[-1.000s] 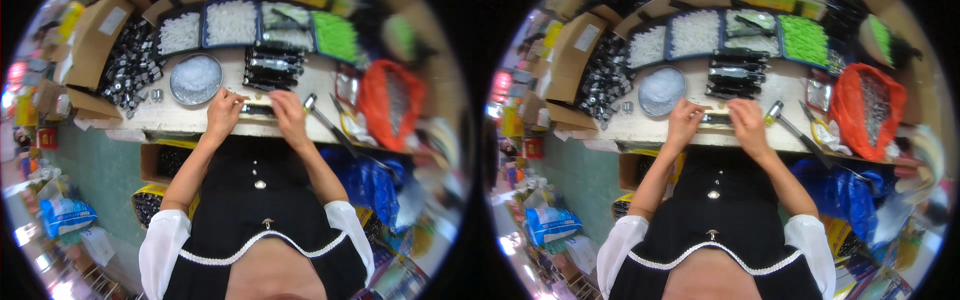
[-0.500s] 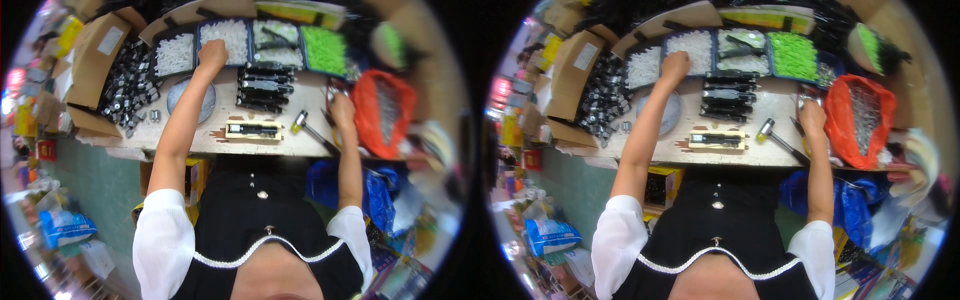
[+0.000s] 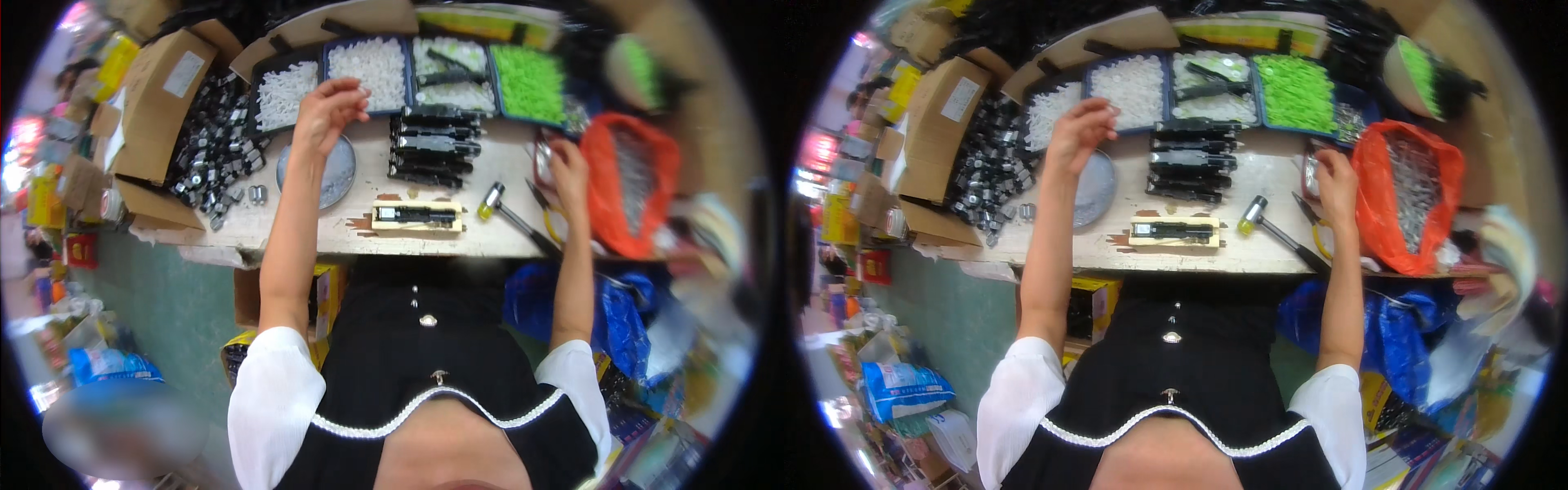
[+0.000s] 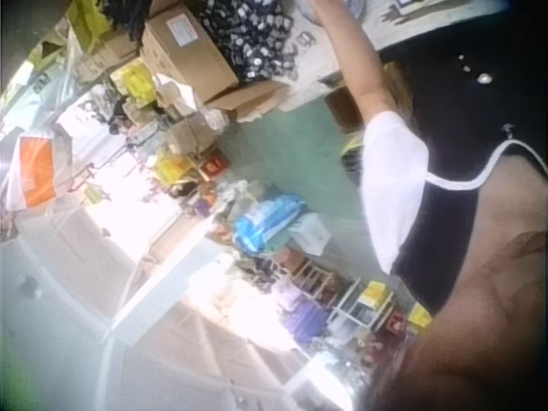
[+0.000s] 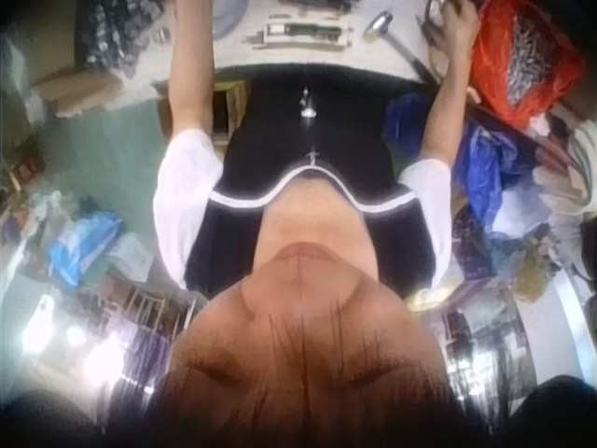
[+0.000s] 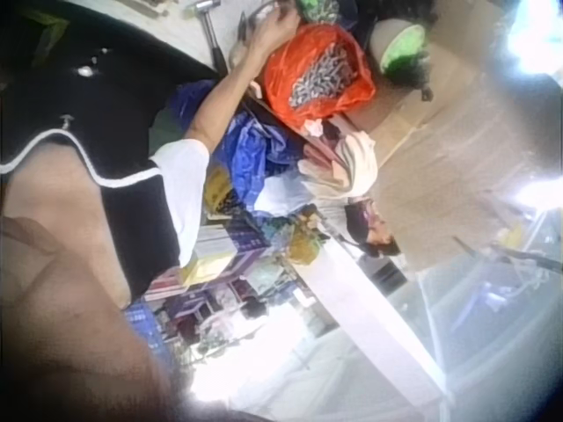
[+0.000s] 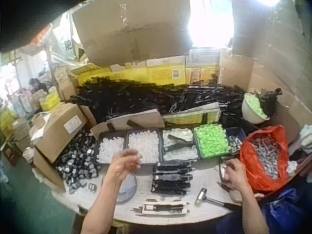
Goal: The person assembles small lock mechanisms at a cluttered workbench. They pick up metal cylinders and small components, insert them into a wooden jig, and use a hammer to secure the parts. The person repeatedly handles the components and the hammer, stacking the finished locks on the table.
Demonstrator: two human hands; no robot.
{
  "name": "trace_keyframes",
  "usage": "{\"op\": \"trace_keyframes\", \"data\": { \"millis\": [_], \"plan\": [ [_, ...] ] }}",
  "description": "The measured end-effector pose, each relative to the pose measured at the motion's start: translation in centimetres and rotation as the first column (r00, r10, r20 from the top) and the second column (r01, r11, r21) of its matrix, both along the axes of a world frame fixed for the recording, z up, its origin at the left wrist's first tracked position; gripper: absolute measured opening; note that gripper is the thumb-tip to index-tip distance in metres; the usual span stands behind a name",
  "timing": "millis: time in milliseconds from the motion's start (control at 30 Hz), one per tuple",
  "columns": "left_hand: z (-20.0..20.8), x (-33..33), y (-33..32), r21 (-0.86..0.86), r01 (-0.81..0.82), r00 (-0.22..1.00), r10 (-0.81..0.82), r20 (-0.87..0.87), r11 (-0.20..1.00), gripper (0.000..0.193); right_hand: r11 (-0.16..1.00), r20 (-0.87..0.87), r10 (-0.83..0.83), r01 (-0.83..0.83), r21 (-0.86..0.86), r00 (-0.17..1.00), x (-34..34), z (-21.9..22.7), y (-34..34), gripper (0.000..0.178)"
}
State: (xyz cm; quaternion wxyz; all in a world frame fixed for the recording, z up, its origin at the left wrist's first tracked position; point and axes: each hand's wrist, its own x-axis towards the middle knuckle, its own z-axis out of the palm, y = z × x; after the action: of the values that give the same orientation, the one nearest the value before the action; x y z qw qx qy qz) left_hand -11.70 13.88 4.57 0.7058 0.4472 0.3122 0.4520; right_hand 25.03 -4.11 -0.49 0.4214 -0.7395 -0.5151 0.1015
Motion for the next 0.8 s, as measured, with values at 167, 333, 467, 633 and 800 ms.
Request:
{"op": "trace_keyframes", "data": {
  "millis": [167,333,467,633,800],
  "plan": [
    [-1.9,0.8,-8.1,-0.124,0.178,0.963,-0.147,0.224,0.976,0.020,0.977,-0.617,0.213,-0.172,0.127,0.757,-9.1,4.6,-0.9,0.013],
    [-3.3,1.1,-12.5,-0.179,0.253,0.950,-0.208,0.234,0.951,0.015,0.876,-0.712,0.453,-0.417,0.244,0.536,-16.1,5.4,-0.4,0.014],
    [-2.9,1.0,-13.5,-0.138,0.247,0.959,-0.222,0.175,0.959,0.018,0.842,-0.726,0.496,-0.466,0.271,0.476,-18.3,5.0,-0.1,0.012],
    [-2.6,0.8,-13.8,-0.107,0.235,0.966,-0.221,0.133,0.966,0.022,0.832,-0.732,0.491,-0.505,0.231,0.473,-19.0,5.1,-0.1,0.010],
    [-2.5,0.8,-13.8,-0.068,0.217,0.969,-0.206,0.134,0.974,0.025,0.817,-0.667,0.529,-0.527,0.233,0.525,-19.2,5.1,-0.1,0.009]
  ]
}}
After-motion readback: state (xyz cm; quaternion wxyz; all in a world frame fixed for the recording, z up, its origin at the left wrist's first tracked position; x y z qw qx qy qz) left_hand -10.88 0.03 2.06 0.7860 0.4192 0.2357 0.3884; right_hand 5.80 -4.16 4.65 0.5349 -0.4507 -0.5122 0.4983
